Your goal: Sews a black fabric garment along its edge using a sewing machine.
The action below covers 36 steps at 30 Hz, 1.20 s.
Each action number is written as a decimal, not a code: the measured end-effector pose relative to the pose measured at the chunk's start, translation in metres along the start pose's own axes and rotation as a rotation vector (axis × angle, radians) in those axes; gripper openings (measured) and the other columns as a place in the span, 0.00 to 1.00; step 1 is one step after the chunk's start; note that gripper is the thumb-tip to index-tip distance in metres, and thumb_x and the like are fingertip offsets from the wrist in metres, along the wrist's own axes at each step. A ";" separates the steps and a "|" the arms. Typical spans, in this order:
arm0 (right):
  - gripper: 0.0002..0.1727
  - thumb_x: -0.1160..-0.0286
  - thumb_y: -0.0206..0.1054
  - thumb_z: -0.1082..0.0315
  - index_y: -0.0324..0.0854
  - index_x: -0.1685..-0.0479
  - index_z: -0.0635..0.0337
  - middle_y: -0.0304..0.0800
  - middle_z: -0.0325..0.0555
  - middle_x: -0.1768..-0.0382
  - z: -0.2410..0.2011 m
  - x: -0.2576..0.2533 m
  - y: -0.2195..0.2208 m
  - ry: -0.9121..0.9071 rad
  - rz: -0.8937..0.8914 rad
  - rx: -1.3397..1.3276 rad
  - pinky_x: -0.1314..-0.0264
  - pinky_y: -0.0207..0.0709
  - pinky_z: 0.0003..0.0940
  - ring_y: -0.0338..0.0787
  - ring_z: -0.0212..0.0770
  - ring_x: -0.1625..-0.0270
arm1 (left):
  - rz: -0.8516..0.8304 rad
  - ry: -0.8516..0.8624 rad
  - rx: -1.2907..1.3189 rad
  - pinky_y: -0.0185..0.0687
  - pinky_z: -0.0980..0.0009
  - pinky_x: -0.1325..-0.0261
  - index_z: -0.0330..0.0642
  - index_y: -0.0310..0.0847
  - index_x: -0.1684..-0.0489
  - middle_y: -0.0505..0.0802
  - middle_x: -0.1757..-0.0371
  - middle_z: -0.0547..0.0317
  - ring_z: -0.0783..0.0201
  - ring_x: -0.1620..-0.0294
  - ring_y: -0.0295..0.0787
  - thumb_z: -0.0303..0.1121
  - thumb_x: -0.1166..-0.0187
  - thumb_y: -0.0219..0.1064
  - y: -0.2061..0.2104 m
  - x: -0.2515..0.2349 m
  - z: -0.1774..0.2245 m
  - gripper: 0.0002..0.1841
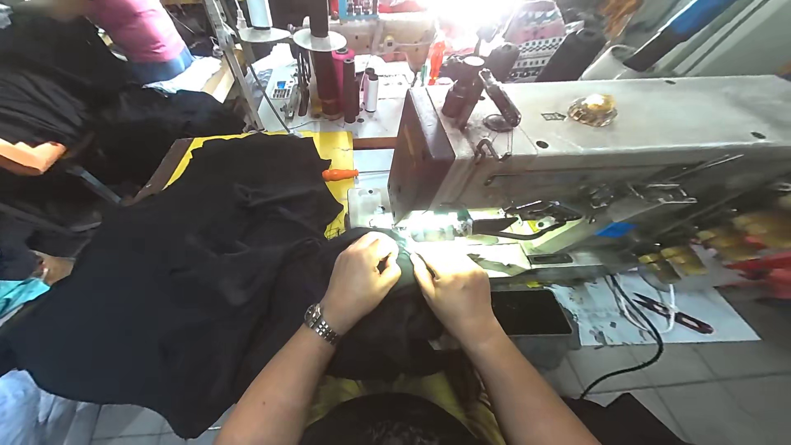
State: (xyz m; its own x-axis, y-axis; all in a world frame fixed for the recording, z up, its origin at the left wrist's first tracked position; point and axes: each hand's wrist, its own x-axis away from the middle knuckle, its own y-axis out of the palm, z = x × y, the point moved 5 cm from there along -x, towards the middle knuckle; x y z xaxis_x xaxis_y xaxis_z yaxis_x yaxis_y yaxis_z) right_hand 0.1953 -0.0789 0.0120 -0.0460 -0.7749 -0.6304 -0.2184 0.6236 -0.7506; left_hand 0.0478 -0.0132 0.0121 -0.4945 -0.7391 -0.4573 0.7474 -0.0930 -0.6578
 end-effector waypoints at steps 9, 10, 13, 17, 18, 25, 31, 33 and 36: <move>0.18 0.28 0.71 0.55 0.88 0.49 0.60 0.91 0.48 0.57 0.039 0.036 -0.033 0.313 0.077 -0.301 0.56 0.85 0.35 0.89 0.39 0.57 | 0.513 -0.139 0.505 0.91 0.65 0.52 0.42 0.82 0.49 0.91 0.42 0.59 0.65 0.51 0.91 0.24 0.21 0.56 -0.081 0.029 -0.037 0.10; 0.21 0.28 0.72 0.52 0.87 0.48 0.60 0.90 0.47 0.57 0.044 0.045 -0.034 0.343 0.061 -0.330 0.57 0.84 0.34 0.88 0.38 0.58 | 0.529 -0.165 0.443 0.90 0.66 0.48 0.40 0.80 0.44 0.89 0.39 0.58 0.65 0.47 0.90 0.23 0.21 0.56 -0.085 0.029 -0.037 0.13; 0.28 0.31 0.74 0.42 0.86 0.47 0.59 0.87 0.44 0.63 0.045 0.072 -0.025 0.448 -0.092 -0.464 0.63 0.81 0.38 0.84 0.37 0.66 | 0.345 -0.172 0.201 0.87 0.61 0.40 0.37 0.79 0.33 0.87 0.32 0.49 0.61 0.37 0.87 0.27 0.23 0.63 -0.076 0.012 -0.029 0.19; 0.22 0.33 0.77 0.50 0.87 0.50 0.57 0.91 0.37 0.64 0.021 0.100 -0.003 0.565 -0.292 -0.740 0.58 0.87 0.32 0.90 0.30 0.64 | 0.050 -0.069 -0.035 0.70 0.42 0.21 0.45 0.88 0.35 0.78 0.20 0.46 0.46 0.20 0.73 0.41 0.24 0.73 -0.039 -0.012 -0.034 0.20; 0.16 0.31 0.77 0.57 0.88 0.52 0.57 0.94 0.36 0.63 0.016 0.101 0.000 0.572 -0.296 -0.824 0.55 0.89 0.29 0.92 0.28 0.62 | 0.031 -0.049 -0.026 0.70 0.42 0.21 0.47 0.92 0.46 0.80 0.21 0.49 0.48 0.20 0.74 0.40 0.23 0.73 -0.036 -0.014 -0.034 0.13; 0.07 0.19 0.69 0.60 0.88 0.49 0.46 0.91 0.24 0.59 0.022 0.080 -0.061 0.196 -0.343 -1.383 0.56 0.82 0.17 0.86 0.18 0.60 | 0.078 -0.002 0.333 0.80 0.80 0.66 0.51 0.84 0.54 0.88 0.62 0.74 0.80 0.68 0.81 0.34 0.15 0.60 -0.155 0.026 0.040 0.06; 0.13 0.17 0.66 0.53 0.87 0.65 0.50 0.87 0.23 0.69 0.044 0.036 -0.070 0.191 -0.213 -0.990 0.58 0.79 0.16 0.83 0.15 0.64 | 0.137 0.137 -0.216 0.86 0.68 0.52 0.40 0.89 0.58 0.94 0.61 0.61 0.73 0.61 0.89 0.34 0.22 0.69 -0.200 0.021 0.050 0.08; 0.15 0.18 0.65 0.54 0.86 0.69 0.51 0.86 0.26 0.72 0.052 0.024 -0.048 0.280 -0.204 -0.829 0.59 0.78 0.18 0.83 0.16 0.66 | 0.064 0.022 -0.276 0.88 0.54 0.53 0.40 0.90 0.57 0.94 0.62 0.54 0.62 0.61 0.91 0.35 0.18 0.69 -0.177 0.006 0.005 0.08; 0.16 0.19 0.65 0.54 0.86 0.72 0.53 0.83 0.30 0.75 0.059 0.022 -0.030 0.364 -0.181 -0.695 0.62 0.75 0.26 0.80 0.21 0.69 | 0.008 -0.104 -0.265 0.86 0.51 0.58 0.44 0.91 0.60 0.94 0.66 0.58 0.63 0.65 0.91 0.39 0.17 0.68 -0.143 0.005 -0.042 0.09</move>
State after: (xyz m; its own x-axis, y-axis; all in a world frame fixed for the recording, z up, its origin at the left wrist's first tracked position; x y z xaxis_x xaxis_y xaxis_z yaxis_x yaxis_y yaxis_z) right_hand 0.2582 -0.1086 0.0085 -0.2405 -0.9173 -0.3173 -0.8038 0.3714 -0.4646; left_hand -0.0808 0.0242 0.0787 -0.4308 -0.8047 -0.4085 0.6021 0.0809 -0.7943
